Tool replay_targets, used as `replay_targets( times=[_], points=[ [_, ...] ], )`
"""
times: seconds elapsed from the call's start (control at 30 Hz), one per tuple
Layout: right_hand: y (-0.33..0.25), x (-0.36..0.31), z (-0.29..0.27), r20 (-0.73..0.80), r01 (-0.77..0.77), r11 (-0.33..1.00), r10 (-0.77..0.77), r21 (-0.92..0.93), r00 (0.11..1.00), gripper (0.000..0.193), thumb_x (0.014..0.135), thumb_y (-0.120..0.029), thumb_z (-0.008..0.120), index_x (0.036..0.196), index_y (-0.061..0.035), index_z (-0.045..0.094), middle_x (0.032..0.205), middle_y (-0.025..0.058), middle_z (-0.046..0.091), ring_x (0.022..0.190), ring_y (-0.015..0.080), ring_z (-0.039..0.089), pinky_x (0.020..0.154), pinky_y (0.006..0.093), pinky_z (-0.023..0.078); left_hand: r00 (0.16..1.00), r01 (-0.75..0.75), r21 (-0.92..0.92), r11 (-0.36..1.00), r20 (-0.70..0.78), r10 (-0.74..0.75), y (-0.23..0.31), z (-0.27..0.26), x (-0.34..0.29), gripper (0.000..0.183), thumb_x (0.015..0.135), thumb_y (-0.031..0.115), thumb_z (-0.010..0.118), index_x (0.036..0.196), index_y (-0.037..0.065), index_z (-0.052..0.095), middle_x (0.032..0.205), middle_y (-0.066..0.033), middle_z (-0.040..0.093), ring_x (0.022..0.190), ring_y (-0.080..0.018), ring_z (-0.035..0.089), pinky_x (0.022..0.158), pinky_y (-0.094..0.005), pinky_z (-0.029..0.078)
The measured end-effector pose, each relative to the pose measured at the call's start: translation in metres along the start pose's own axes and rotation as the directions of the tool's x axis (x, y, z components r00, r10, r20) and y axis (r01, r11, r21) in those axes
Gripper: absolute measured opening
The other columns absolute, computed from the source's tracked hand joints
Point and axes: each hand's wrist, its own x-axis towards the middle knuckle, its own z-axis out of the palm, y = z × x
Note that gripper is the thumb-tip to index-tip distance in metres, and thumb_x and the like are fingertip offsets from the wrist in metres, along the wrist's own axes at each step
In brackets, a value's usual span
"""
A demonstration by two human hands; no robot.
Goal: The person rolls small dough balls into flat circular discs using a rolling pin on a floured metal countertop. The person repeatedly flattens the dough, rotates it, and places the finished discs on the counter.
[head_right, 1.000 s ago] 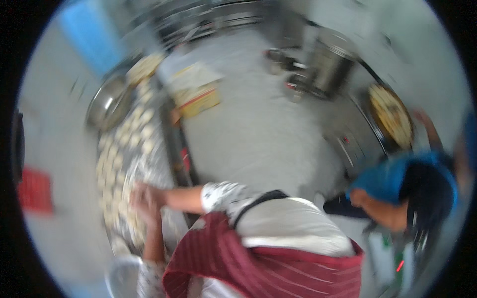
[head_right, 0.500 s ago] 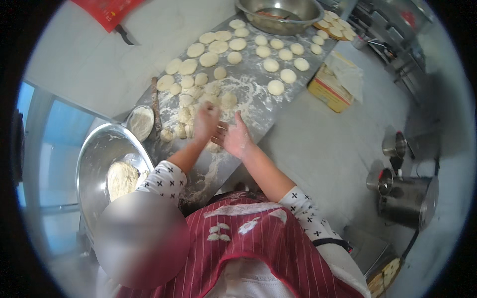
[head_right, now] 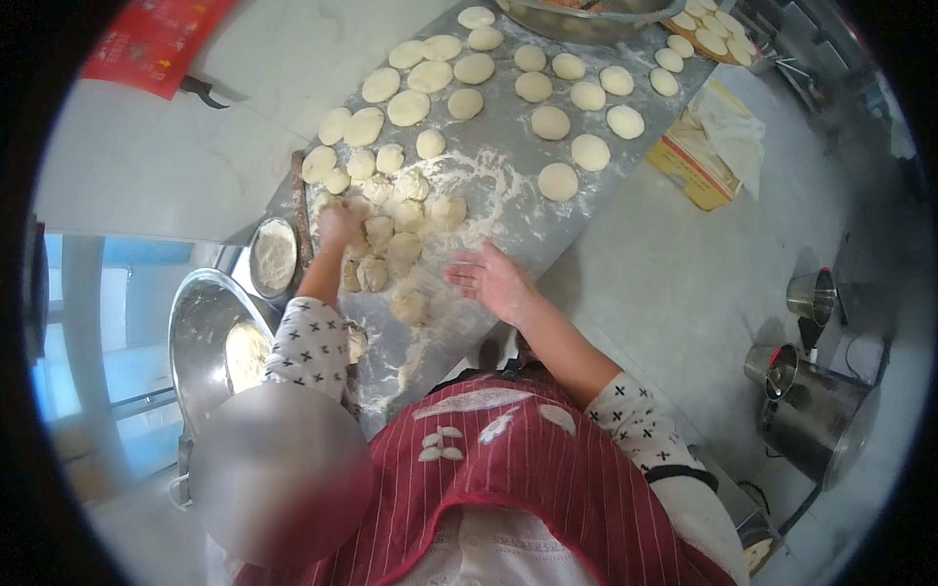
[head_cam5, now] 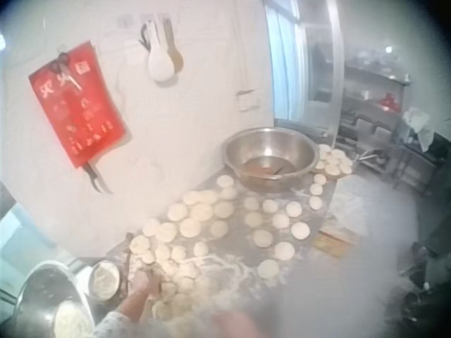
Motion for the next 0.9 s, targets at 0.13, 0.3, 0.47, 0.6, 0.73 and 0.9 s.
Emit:
replay_targets(
  times=[0.13,0.3,0.47,0.6,0.73,0.9],
  points=[
    [-0.014,0.037,0.027,0.063,0.036,0.983,-0.025,-0.179,0.998,0.056,0.098,-0.044,0.049,0.131,0.0003,0.047,0.118,0.016,0.061,0.106,0.0227,0.06,0.086,0.0337,0.049,0.987,0.126,-0.289,0.949,-0.064,-0.151,0.05,-0.027,-0.019,0.037,0.073,0.024,0.075,0.098,0.003,0.057,0.081,-0.02,0.066,0.076,-0.0405,0.064,0.072,-0.0453,0.052],
    [-0.027,0.063,0.088,-0.071,0.238,0.804,-0.327,-0.545,0.942,0.044,0.095,-0.025,0.06,0.131,-0.0009,0.05,0.108,0.009,0.063,0.097,0.0157,0.061,0.082,0.0288,0.051,0.986,0.133,-0.62,0.774,0.005,-0.165,0.134,-0.12,-0.069,0.043,0.077,0.008,0.073,0.112,0.001,0.049,0.088,-0.015,0.065,0.075,-0.0242,0.065,0.069,-0.0352,0.053],
    [-0.023,0.082,0.087,-0.118,0.193,0.773,-0.326,-0.604,0.938,0.045,0.091,-0.015,0.063,0.132,-0.0008,0.05,0.105,0.0067,0.062,0.096,0.0126,0.059,0.082,0.0293,0.053,0.983,-0.007,-0.768,0.64,0.112,0.146,0.135,-0.124,-0.095,0.082,0.077,0.007,0.075,0.146,-0.001,0.03,0.103,-0.0135,0.064,0.09,-0.0208,0.064,0.077,-0.0321,0.053],
    [-0.013,0.068,0.086,-0.01,0.242,0.774,-0.305,-0.585,0.952,0.045,0.092,-0.012,0.06,0.133,0.0016,0.049,0.105,0.0078,0.061,0.096,0.0128,0.061,0.081,0.0298,0.054,0.841,0.396,-0.87,0.295,0.472,0.263,0.128,-0.127,-0.099,0.062,0.088,0.008,0.066,0.143,0.002,0.038,0.112,-0.0095,0.063,0.098,-0.0158,0.061,0.08,-0.0265,0.052],
    [0.002,0.045,0.093,0.056,0.261,0.961,-0.257,-0.089,0.965,0.035,0.093,-0.011,0.058,0.125,0.0037,0.055,0.103,0.0082,0.065,0.084,0.016,0.066,0.074,0.0293,0.058,0.916,0.229,-0.894,0.385,0.332,0.226,0.115,-0.118,-0.101,0.039,0.09,0.0,0.051,0.129,0.005,0.058,0.1,-0.0071,0.067,0.089,-0.0151,0.063,0.078,-0.0322,0.053],
    [0.009,0.04,0.089,-0.132,0.356,0.869,-0.42,-0.345,0.898,0.035,0.098,-0.016,0.053,0.124,0.0083,0.054,0.115,0.013,0.062,0.083,0.0204,0.067,0.078,0.0347,0.058,0.948,-0.004,-0.758,0.652,0.204,0.244,0.131,-0.105,-0.11,0.043,0.087,-0.001,0.052,0.13,0.002,0.056,0.099,-0.0098,0.069,0.088,-0.0195,0.066,0.079,-0.0335,0.053]
  ],
)
